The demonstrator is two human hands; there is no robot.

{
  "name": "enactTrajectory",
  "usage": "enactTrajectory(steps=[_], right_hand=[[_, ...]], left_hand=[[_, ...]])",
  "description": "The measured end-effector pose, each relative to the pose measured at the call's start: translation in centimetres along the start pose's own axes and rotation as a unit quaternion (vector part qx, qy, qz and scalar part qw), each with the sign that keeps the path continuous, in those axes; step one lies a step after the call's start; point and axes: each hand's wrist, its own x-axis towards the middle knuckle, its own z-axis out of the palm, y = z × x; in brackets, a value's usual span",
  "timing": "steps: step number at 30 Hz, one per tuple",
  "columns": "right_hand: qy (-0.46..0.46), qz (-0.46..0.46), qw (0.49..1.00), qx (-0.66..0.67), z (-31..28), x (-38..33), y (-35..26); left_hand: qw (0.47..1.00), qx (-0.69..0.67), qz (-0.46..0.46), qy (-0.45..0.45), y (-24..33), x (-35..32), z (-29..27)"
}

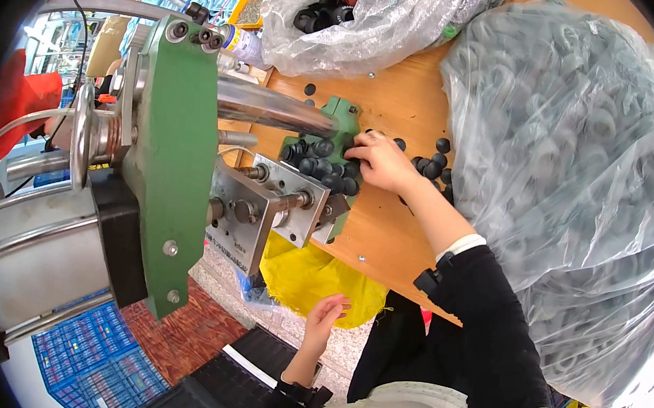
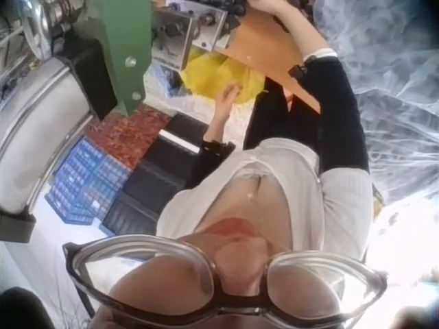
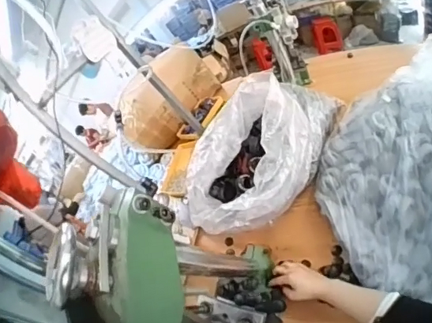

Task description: The recorder uses a press machine and manual handling to assemble or process plastic and rubber manufacturing components, placing finished items into a yellow bag.

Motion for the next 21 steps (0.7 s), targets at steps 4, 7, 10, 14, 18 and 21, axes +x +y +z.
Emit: enactTrajectory(steps=[4,7,10,14,18,21], right_hand=[[0.004,0.037,0.988,-0.149,-1.3,-0.8,-1.1],[0.079,0.074,0.982,-0.152,-0.9,-2.3,-1.5],[0.09,0.085,0.988,-0.093,-1.7,-1.1,-4.3],[-0.076,-0.129,0.982,0.12,-1.2,3.6,-5.7],[-0.139,-0.162,0.965,0.149,0.6,7.3,-5.1],[-0.215,-0.126,0.957,0.151,3.0,8.8,-4.6]], left_hand=[[1.0,0.014,0.003,-0.021,-1.2,-0.9,-0.5],[1.0,0.023,0.002,-0.015,-1.7,-1.5,-1.0],[0.999,0.035,-0.002,-0.003,-2.0,-1.5,-2.0],[0.999,0.041,0.013,-0.006,-2.3,-1.2,-2.1],[0.999,0.039,0.008,0.008,-2.6,-1.4,-2.1],[0.997,0.054,0.032,0.055,-3.2,-0.4,-2.8]])
